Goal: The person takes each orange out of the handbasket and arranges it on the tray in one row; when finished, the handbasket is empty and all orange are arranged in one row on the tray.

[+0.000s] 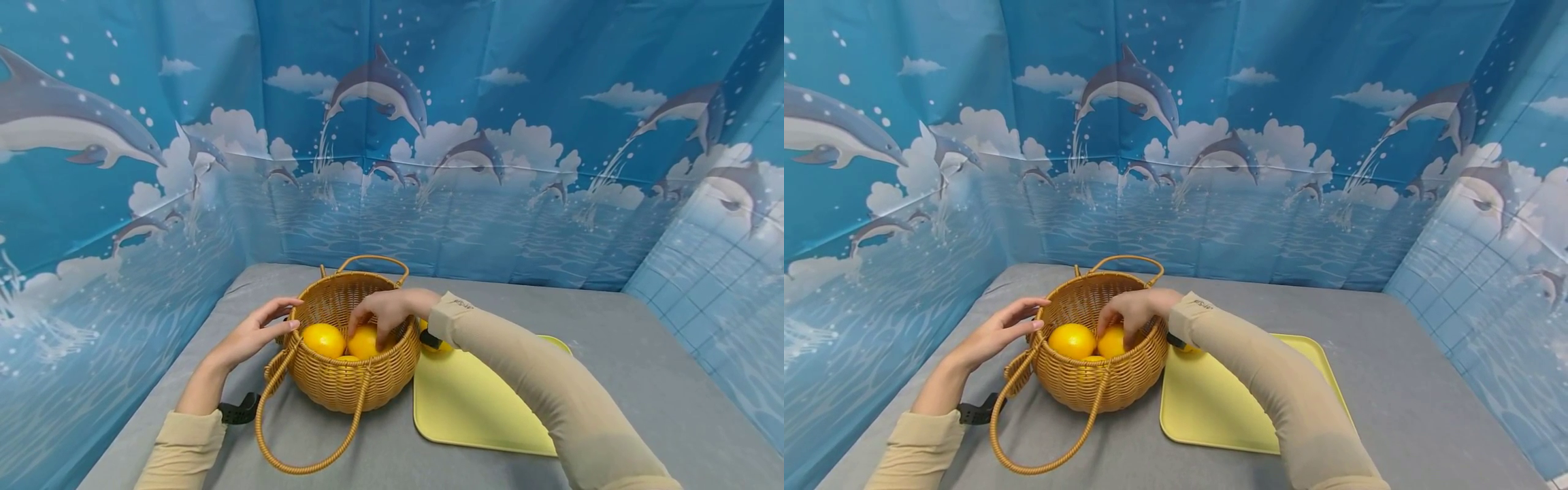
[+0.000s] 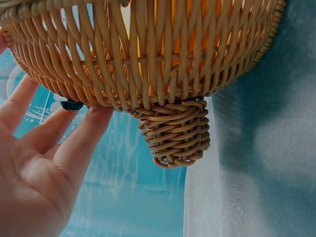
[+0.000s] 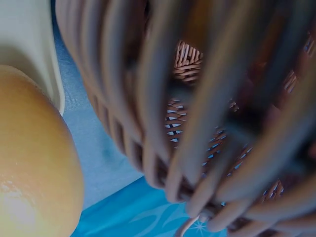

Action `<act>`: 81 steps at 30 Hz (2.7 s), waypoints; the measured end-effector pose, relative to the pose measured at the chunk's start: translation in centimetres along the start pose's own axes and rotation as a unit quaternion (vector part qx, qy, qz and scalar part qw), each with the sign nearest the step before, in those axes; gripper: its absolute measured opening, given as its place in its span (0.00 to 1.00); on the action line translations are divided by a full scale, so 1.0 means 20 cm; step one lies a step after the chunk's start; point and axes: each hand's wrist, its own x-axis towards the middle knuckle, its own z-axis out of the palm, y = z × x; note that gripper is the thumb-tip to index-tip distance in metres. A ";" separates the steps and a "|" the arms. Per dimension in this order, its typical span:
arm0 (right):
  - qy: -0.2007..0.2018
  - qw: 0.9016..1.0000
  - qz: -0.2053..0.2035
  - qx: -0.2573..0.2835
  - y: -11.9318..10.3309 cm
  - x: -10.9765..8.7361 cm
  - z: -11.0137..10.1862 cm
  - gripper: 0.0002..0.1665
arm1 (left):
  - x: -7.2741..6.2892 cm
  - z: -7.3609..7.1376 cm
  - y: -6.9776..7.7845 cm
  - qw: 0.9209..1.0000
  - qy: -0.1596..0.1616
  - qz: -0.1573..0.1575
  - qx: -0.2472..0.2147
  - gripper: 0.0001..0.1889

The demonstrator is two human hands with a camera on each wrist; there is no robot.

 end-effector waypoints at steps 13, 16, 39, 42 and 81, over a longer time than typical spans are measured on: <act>-0.029 0.999 0.040 -0.012 -0.01 0.01 0.01 0.29 | 0.00 0.00 0.00 1.000 0.002 0.001 0.002 0.25; -0.031 0.998 0.044 -0.013 -0.02 0.01 0.01 0.30 | 0.00 0.00 0.00 1.000 0.001 0.000 0.003 0.25; -0.033 0.995 0.049 -0.077 -0.01 0.02 0.04 0.44 | 0.01 0.01 0.00 1.000 -0.001 0.003 0.000 0.25; -0.035 0.995 0.048 -0.081 -0.01 0.02 0.04 0.44 | 0.01 0.01 0.00 1.000 -0.001 0.004 0.001 0.25; -0.029 0.996 0.037 -0.071 0.00 0.04 0.05 0.42 | 0.01 0.01 -0.01 1.000 0.002 0.005 0.003 0.24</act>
